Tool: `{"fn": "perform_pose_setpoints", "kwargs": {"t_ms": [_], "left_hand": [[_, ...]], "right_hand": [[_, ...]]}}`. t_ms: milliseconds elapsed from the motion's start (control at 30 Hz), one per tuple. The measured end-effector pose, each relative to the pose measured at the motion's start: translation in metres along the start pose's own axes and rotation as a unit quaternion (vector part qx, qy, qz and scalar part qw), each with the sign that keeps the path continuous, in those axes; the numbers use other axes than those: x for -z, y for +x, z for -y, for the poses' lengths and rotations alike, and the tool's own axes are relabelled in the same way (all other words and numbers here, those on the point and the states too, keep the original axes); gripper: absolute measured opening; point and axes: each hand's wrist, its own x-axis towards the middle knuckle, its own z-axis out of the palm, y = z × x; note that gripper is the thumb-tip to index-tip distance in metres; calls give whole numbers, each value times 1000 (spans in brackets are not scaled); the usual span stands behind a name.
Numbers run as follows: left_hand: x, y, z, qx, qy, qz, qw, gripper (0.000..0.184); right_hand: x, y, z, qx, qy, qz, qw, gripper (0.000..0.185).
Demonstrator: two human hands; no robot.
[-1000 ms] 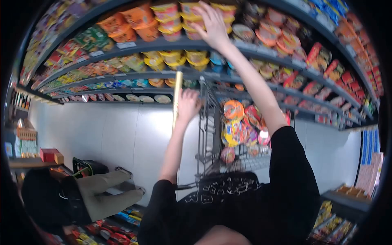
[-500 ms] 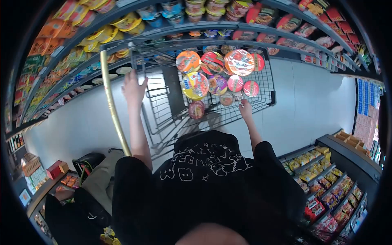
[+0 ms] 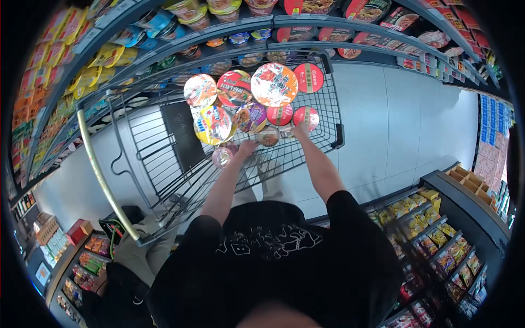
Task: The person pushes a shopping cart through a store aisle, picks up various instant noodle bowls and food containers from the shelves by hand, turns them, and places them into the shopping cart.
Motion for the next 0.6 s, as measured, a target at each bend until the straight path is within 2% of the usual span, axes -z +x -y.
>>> {"fn": "perform_pose_setpoints", "kwargs": {"t_ms": [33, 67, 100, 133, 167, 200, 233, 267, 300, 367, 467, 533, 567, 600], "left_hand": [[-18, 16, 8, -34, 345, -15, 938, 31], [-29, 33, 19, -6, 322, -10, 947, 30], [-35, 34, 18, 24, 297, -4, 955, 29], [-46, 30, 17, 67, 150, -75, 984, 31], [-43, 23, 0, 101, 1, -153, 983, 35], [-44, 27, -3, 92, -22, -189, 977, 44], [-44, 26, -12, 87, -100, -242, 961, 51], [-38, 22, -22, 124, -108, -204, 965, 56], [-46, 33, -13, 129, -132, -218, 958, 58], [-57, 39, -18, 98, -229, -318, 915, 54], [-55, 45, -22, 122, -234, -321, 910, 59], [-48, 37, -32, 59, -313, -267, 909, 60], [-44, 34, -38, 59, -315, -275, 907, 60], [-39, 31, -43, 96, -279, -236, 926, 59]], "right_hand": [[4, -5, 5, 5, -20, -25, 999, 18], [5, -11, 11, 19, -81, -61, 995, 17], [8, -8, 15, 38, -144, -9, 989, 16], [12, -7, 18, 57, -206, 43, 976, 16], [7, -3, 16, 54, -211, 34, 975, 14], [0, 2, 15, 56, -212, 20, 976, 11], [-4, 6, 14, 69, -252, 23, 965, 10], [-2, 7, 12, 107, -274, 53, 954, 10], [7, 1, 20, 143, -318, 74, 934, 10], [14, -8, 35, 121, -344, 92, 927, 10], [19, -19, 48, 153, -406, 108, 895, 12], [-1, -6, 30, 167, -415, 98, 889, 13], [2, -6, 30, 174, -416, 96, 888, 13], [3, -5, 32, 120, -373, 80, 916, 13]]}}
